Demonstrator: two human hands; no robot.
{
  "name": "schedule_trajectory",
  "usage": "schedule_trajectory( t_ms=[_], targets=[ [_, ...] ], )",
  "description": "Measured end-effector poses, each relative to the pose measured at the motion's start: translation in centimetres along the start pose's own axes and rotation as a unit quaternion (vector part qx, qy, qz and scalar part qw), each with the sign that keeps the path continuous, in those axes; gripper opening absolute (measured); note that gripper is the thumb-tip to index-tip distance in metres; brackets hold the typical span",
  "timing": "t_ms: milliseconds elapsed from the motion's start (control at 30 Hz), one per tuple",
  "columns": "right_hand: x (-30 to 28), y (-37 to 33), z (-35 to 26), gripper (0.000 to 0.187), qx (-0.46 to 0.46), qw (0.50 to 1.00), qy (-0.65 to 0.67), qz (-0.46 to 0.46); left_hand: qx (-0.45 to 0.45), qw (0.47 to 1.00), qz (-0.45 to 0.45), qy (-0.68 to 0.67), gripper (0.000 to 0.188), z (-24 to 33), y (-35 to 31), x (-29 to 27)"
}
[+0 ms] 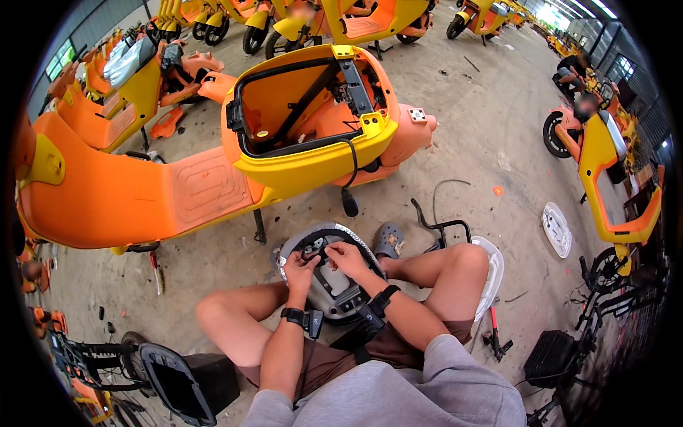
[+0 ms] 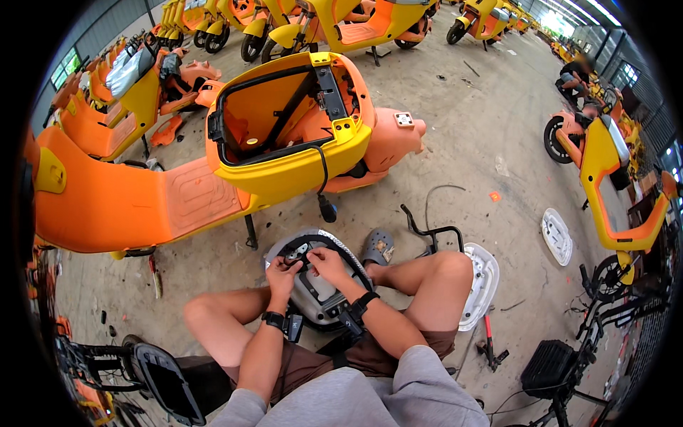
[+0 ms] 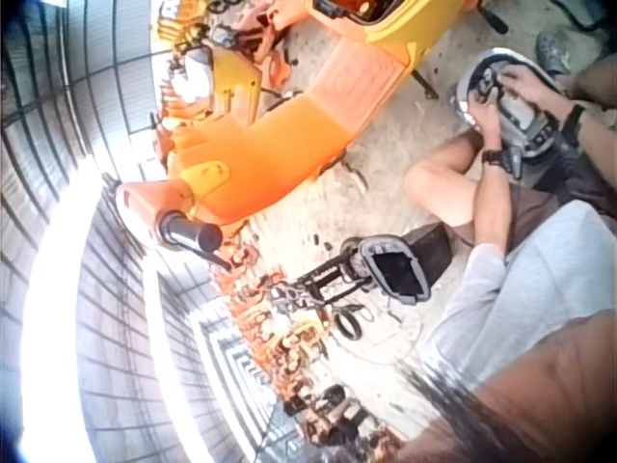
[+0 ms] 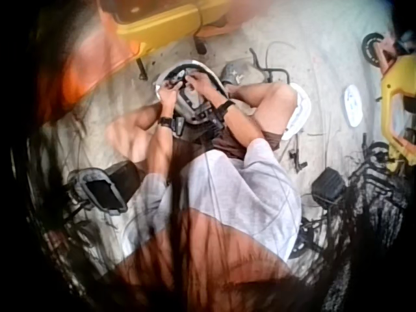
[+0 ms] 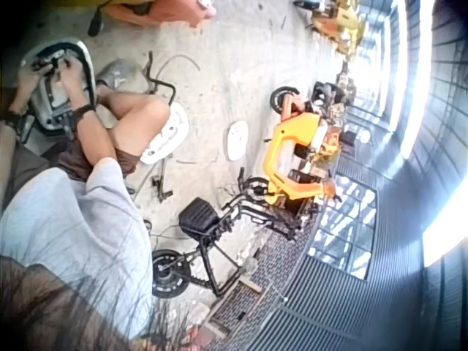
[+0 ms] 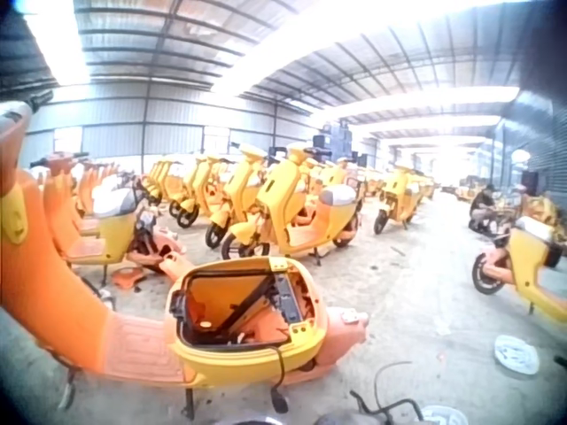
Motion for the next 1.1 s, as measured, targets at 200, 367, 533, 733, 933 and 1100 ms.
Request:
schedule_trajectory(
  t_ms=[200,367,533,733,933,1100],
  targets=[
    [-0.1,-0.2,-0.3,0.028,-0.095,0.987,-0.129,-0.002,0.0,1.0,-0.014,-0.008,0.023,0.4,0.0,0.3],
    [0.3,-1.3,-3.4,0.02,-0.292,0.885,-0.349,0.103,-0.014,1.0,-0.017,-0.009,0.022,-0.2,0.1,-0.1],
    [-0.6,-3.3,-8.9,0.018,-0.385,0.776,-0.44,0.237,-0.012,0.999,-0.041,0.005,0.023,-0.5,0.5,-0.1],
    [0.3,-2.0,-3.3,0.015,-0.156,0.968,-0.176,0.091,-0.003,0.999,-0.024,-0.027,0.022,-0.2,-0.1,0.3],
    [1.1,-1.5,-1.8,0.018,0.039,0.955,0.294,0.02,-0.01,1.0,-0.019,0.001,0.02,0.0,-0.1,0.1],
    [1.9,-1.0,-1.3,0.011,0.07,0.905,0.416,-0.046,-0.048,0.994,0.001,-0.097,0.022,-1.5,0.3,-0.3]
  ],
)
Point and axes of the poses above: each hand's wrist, its own y-axis towards the middle knuckle, its own x-axis out of the palm, z = x × y, the point moved 4 cm from there along y, towards the middle knuckle, and after that the axes turned 9 degrees about -z, right-handed, at the moved point
